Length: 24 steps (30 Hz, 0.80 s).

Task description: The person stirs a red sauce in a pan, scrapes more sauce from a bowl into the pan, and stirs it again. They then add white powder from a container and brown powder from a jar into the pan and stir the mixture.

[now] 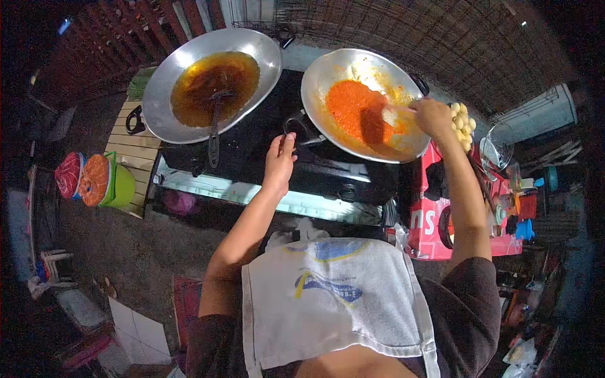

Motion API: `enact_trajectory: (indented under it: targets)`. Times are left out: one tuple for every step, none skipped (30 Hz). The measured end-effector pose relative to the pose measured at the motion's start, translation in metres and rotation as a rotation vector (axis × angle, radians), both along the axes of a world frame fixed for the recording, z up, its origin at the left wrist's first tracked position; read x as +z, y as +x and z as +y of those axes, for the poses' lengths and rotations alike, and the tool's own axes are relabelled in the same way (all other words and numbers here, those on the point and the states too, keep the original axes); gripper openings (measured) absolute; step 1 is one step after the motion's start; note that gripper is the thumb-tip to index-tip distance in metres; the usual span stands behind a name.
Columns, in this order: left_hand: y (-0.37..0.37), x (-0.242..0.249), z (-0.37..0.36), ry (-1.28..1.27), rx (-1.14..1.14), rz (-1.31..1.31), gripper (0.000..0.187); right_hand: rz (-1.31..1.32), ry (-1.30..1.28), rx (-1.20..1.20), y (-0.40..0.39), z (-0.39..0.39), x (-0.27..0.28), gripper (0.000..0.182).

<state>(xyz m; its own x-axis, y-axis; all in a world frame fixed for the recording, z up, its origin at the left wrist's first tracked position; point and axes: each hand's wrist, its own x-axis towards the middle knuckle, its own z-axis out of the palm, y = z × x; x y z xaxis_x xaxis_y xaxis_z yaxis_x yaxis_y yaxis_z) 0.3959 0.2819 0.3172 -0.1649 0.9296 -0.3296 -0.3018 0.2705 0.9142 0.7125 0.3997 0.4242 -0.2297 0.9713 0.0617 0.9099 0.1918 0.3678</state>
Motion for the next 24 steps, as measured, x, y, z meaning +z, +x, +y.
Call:
enact_trajectory:
  targets:
    - [0.001,0.003,-0.001,-0.001,0.000,-0.001,0.032,0.075,0.028,0.007,-0.013,0.000,0.001,0.015]
    - [0.001,0.007,-0.001,0.005,0.006,0.008,0.032,0.075,0.027,0.010,-0.015,-0.002,0.014,0.015]
    - [0.001,0.009,-0.002,0.007,0.013,0.017,0.033,0.000,-0.012,0.006,-0.018,-0.009,0.039,0.015]
    - [0.000,0.006,-0.003,-0.003,0.015,0.018,0.033,-0.076,-0.055,0.002,-0.020,-0.016,0.062,0.015]
    - [-0.001,0.004,-0.001,0.000,-0.002,0.052,0.033,-0.060,-0.150,0.047,-0.012,-0.023,0.081,0.017]
    - [-0.002,0.003,0.000,0.008,-0.018,0.084,0.033,-0.231,-0.168,0.036,-0.004,-0.028,0.090,0.017]
    - [-0.001,0.004,0.000,0.008,-0.012,0.081,0.033,-0.402,-0.180,0.025,0.001,-0.028,0.095,0.017]
    - [0.000,0.007,0.000,0.008,0.006,0.093,0.033,-0.403,-0.178,0.030,0.001,-0.026,0.090,0.017]
    - [0.001,0.008,-0.001,0.007,0.022,0.105,0.034,-0.374,-0.122,0.026,0.002,-0.021,0.078,0.019]
    - [0.001,0.007,-0.001,0.007,0.024,0.104,0.034,-0.346,-0.067,0.022,0.003,-0.016,0.064,0.021]
    - [0.001,0.006,-0.001,0.003,0.007,0.112,0.034,-0.347,-0.067,0.024,0.005,-0.004,0.044,0.021]
    - [0.000,0.006,-0.001,-0.001,-0.009,0.121,0.035,-0.206,-0.029,0.027,0.005,0.012,0.021,0.020]
    - [0.000,0.006,-0.001,0.001,-0.008,0.123,0.035,-0.063,0.010,0.031,-0.005,0.015,0.018,0.019]
    - [0.000,0.007,-0.002,-0.006,-0.010,0.139,0.035,-0.018,0.093,0.081,-0.008,0.012,0.020,0.013]
    - [0.000,0.008,-0.001,-0.012,-0.009,0.155,0.035,-0.017,0.095,0.084,-0.010,0.005,0.038,0.013]
    - [-0.002,0.008,0.000,-0.012,-0.006,0.155,0.035,-0.080,0.030,0.090,-0.012,-0.001,0.059,0.014]
    - [-0.004,0.008,-0.001,-0.010,-0.029,0.163,0.035,-0.144,-0.040,0.094,-0.014,-0.010,0.077,0.015]
    - [-0.005,0.007,-0.001,-0.008,-0.054,0.170,0.035,-0.185,-0.136,-0.017,-0.017,-0.018,0.094,0.017]
    - [-0.005,0.008,0.000,-0.007,-0.054,0.170,0.035,-0.185,-0.135,-0.017,-0.014,-0.019,0.094,0.017]
    - [-0.005,0.009,-0.001,-0.009,-0.062,0.168,0.035,-0.252,-0.189,0.036,-0.007,-0.020,0.092,0.025]
    - [-0.005,0.010,-0.001,-0.010,-0.074,0.166,0.035,-0.319,-0.243,0.087,-0.002,-0.021,0.087,0.034]
    - [-0.005,0.010,-0.001,-0.006,-0.083,0.168,0.035,-0.240,-0.245,-0.002,-0.006,-0.014,0.070,0.036]
    - [-0.005,0.008,0.000,-0.010,-0.072,0.159,0.036,-0.219,-0.239,0.088,-0.009,-0.012,0.056,0.031]
    - [-0.005,0.007,0.001,-0.012,-0.058,0.150,0.037,-0.094,-0.195,0.078,-0.017,-0.006,0.035,0.023]
